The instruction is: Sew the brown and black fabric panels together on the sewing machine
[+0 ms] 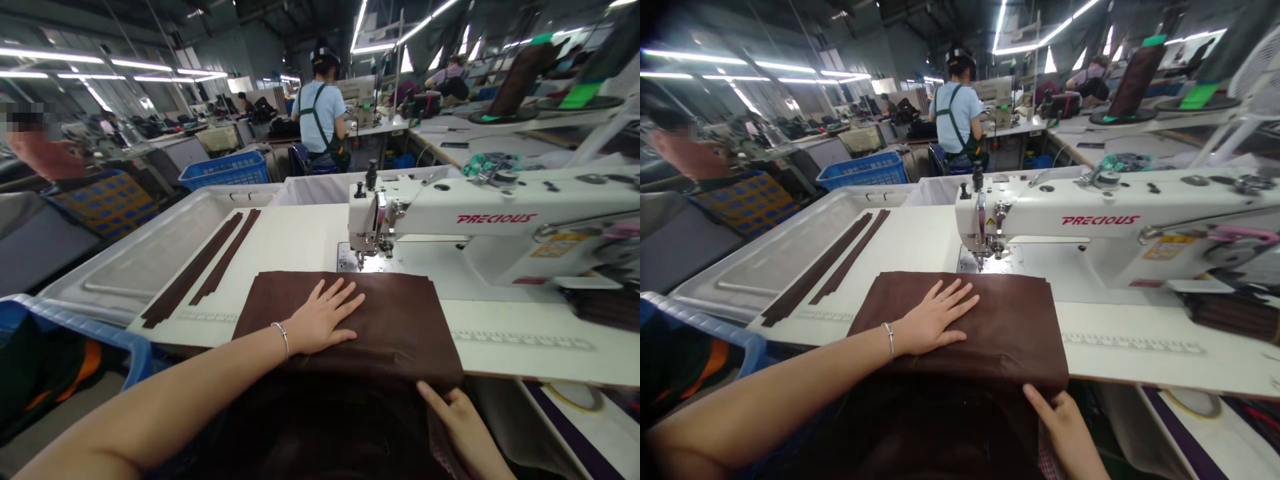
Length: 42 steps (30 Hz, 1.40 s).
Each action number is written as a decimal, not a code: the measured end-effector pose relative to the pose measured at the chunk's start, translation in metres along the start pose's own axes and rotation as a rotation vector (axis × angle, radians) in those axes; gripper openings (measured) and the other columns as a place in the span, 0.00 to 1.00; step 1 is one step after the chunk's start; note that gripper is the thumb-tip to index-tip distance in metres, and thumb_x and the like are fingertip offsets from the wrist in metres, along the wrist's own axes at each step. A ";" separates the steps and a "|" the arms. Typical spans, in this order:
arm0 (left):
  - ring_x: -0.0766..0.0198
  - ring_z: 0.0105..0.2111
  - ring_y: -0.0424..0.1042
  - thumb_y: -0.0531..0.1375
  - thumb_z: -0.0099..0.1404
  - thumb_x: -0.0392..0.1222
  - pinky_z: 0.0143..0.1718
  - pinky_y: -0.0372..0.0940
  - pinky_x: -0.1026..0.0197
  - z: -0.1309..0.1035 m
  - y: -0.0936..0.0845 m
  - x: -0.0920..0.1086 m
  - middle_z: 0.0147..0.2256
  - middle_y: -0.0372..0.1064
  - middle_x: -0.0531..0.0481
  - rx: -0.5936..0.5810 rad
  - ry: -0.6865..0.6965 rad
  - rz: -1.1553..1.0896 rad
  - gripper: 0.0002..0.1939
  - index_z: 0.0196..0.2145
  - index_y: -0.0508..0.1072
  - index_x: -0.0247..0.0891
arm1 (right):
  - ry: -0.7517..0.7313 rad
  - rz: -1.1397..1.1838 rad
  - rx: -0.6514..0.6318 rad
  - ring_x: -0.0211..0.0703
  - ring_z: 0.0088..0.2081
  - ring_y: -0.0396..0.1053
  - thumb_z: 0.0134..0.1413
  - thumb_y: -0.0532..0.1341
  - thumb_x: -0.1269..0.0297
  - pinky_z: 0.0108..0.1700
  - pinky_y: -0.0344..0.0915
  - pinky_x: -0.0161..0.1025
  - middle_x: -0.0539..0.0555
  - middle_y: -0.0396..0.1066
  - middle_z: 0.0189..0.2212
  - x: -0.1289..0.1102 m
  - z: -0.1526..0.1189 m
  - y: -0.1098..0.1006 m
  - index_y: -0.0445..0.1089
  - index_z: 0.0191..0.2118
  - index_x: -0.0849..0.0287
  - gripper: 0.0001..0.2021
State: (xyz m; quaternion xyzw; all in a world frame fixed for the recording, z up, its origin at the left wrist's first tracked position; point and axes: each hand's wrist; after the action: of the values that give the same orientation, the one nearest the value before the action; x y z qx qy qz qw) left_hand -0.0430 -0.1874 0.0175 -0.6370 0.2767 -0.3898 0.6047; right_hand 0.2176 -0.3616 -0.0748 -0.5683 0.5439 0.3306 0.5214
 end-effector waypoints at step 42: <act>0.51 0.64 0.48 0.52 0.67 0.57 0.64 0.47 0.47 0.001 0.012 -0.005 0.64 0.49 0.42 0.159 -0.213 -0.021 0.31 0.62 0.55 0.41 | -0.858 -1.173 -0.013 0.56 0.66 0.41 0.61 0.48 0.46 0.63 0.44 0.59 0.58 0.42 0.67 -0.085 0.144 0.026 0.49 0.66 0.54 0.32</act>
State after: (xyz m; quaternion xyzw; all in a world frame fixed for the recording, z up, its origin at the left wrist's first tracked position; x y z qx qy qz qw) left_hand -0.0429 -0.1843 0.0047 -0.6278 0.1725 -0.3468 0.6752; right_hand 0.2038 -0.1974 -0.0352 -0.5897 -0.1045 0.1937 0.7771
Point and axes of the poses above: each hand's wrist, its own z-axis towards the middle knuckle, its own y-axis out of the palm, x = y × z
